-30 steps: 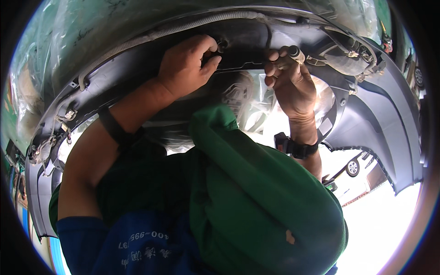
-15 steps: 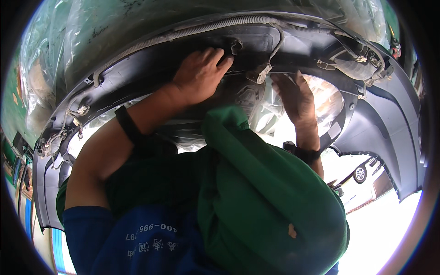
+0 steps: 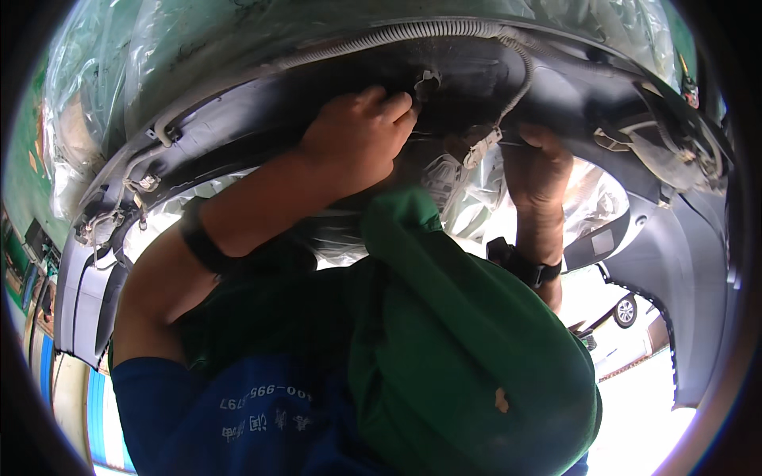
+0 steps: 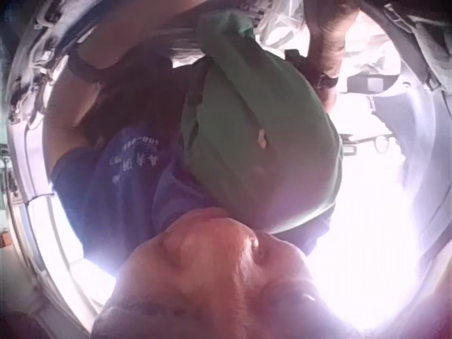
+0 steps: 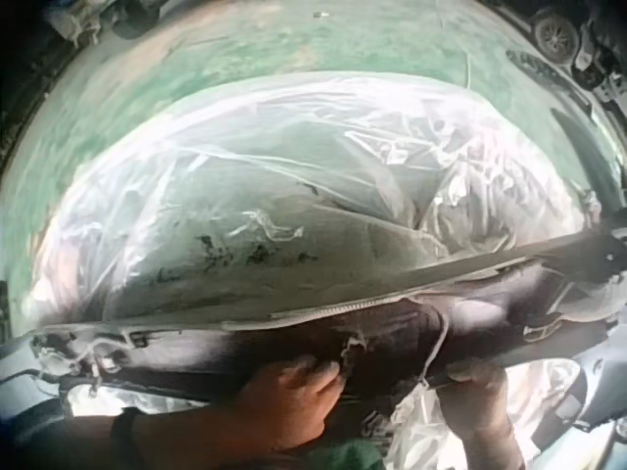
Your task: Connecting wiring harness and sensors to a car bumper assembly.
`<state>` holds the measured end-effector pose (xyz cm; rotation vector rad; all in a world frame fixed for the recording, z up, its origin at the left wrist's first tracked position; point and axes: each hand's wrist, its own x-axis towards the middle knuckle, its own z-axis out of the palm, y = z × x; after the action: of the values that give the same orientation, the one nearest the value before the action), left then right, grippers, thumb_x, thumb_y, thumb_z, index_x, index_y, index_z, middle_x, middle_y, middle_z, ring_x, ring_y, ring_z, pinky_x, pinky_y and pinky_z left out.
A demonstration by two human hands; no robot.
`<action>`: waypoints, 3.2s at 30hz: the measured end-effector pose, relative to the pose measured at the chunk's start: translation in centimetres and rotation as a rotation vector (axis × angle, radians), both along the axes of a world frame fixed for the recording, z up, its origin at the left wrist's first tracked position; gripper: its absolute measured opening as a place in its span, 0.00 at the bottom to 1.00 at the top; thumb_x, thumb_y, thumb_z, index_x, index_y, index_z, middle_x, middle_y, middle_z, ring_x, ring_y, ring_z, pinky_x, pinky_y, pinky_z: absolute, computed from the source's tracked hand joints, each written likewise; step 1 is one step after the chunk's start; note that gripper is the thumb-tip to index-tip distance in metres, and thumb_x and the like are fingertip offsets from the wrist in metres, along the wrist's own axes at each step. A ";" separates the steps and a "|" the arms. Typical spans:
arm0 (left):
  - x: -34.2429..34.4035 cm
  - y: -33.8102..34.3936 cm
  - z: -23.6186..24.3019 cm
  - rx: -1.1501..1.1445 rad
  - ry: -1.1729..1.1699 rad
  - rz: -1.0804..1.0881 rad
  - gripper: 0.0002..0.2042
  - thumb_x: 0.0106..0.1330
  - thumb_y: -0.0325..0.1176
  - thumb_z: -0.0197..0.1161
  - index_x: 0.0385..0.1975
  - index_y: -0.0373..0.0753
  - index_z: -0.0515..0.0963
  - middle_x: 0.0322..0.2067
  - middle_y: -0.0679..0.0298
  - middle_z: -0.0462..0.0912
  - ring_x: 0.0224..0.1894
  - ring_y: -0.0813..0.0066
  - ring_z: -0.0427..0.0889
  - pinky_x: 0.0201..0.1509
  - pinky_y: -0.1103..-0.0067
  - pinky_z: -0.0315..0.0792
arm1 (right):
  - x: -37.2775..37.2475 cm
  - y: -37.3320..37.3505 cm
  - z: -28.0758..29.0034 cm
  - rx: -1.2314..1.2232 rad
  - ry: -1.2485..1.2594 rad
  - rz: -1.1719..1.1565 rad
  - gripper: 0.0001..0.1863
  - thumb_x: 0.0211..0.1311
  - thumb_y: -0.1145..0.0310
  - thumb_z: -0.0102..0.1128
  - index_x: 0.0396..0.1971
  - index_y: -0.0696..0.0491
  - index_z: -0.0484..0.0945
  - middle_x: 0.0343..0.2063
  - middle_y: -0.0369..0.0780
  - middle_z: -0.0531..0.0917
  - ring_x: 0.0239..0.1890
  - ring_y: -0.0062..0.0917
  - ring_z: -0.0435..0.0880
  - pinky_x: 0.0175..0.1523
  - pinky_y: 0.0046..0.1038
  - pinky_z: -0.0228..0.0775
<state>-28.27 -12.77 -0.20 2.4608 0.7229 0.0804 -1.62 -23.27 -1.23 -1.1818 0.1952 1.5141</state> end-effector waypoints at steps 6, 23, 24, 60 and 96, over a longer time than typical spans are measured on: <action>2.0 1.1 2.1 -0.005 -0.013 -0.012 0.22 0.46 0.22 0.61 0.45 0.36 0.83 0.38 0.66 0.80 0.35 0.67 0.81 0.36 0.73 0.80 | 3.0 -0.3 2.1 -0.003 -0.158 0.012 0.11 0.59 0.72 0.55 0.33 0.63 0.83 0.38 0.48 0.85 0.47 0.40 0.83 0.61 0.44 0.69; 5.3 6.8 6.5 -0.031 -0.150 0.070 0.25 0.33 0.23 0.60 0.40 0.31 0.83 0.28 0.65 0.75 0.25 0.68 0.77 0.26 0.74 0.76 | 3.4 7.4 8.2 0.247 -0.482 0.064 0.26 0.52 0.77 0.57 0.55 0.62 0.74 0.44 0.44 0.83 0.50 0.35 0.84 0.62 0.38 0.73; 5.7 6.6 6.9 -0.007 -0.158 0.071 0.26 0.32 0.23 0.60 0.40 0.31 0.84 0.28 0.65 0.75 0.25 0.69 0.77 0.25 0.75 0.75 | 4.0 7.5 8.5 0.257 -0.487 0.074 0.26 0.52 0.76 0.57 0.55 0.62 0.74 0.44 0.44 0.83 0.48 0.35 0.84 0.60 0.38 0.74; 2.3 4.2 6.3 0.086 -0.091 0.009 0.18 0.39 0.24 0.61 0.36 0.35 0.83 0.27 0.68 0.71 0.27 0.72 0.75 0.23 0.76 0.72 | 2.6 3.9 6.7 0.301 -0.472 -0.073 0.16 0.54 0.77 0.61 0.44 0.63 0.82 0.42 0.44 0.86 0.44 0.33 0.87 0.57 0.40 0.79; 0.3 4.6 6.6 0.005 -0.133 0.035 0.25 0.38 0.24 0.68 0.44 0.39 0.83 0.34 0.64 0.79 0.35 0.64 0.82 0.35 0.72 0.78 | 1.8 5.0 8.3 0.034 -0.477 -0.015 0.11 0.61 0.72 0.52 0.35 0.62 0.80 0.33 0.46 0.86 0.38 0.39 0.86 0.52 0.42 0.78</action>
<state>-27.96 -8.21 6.38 2.4208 0.7088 0.2572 0.14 -18.27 7.11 -1.4716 -0.1417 1.1767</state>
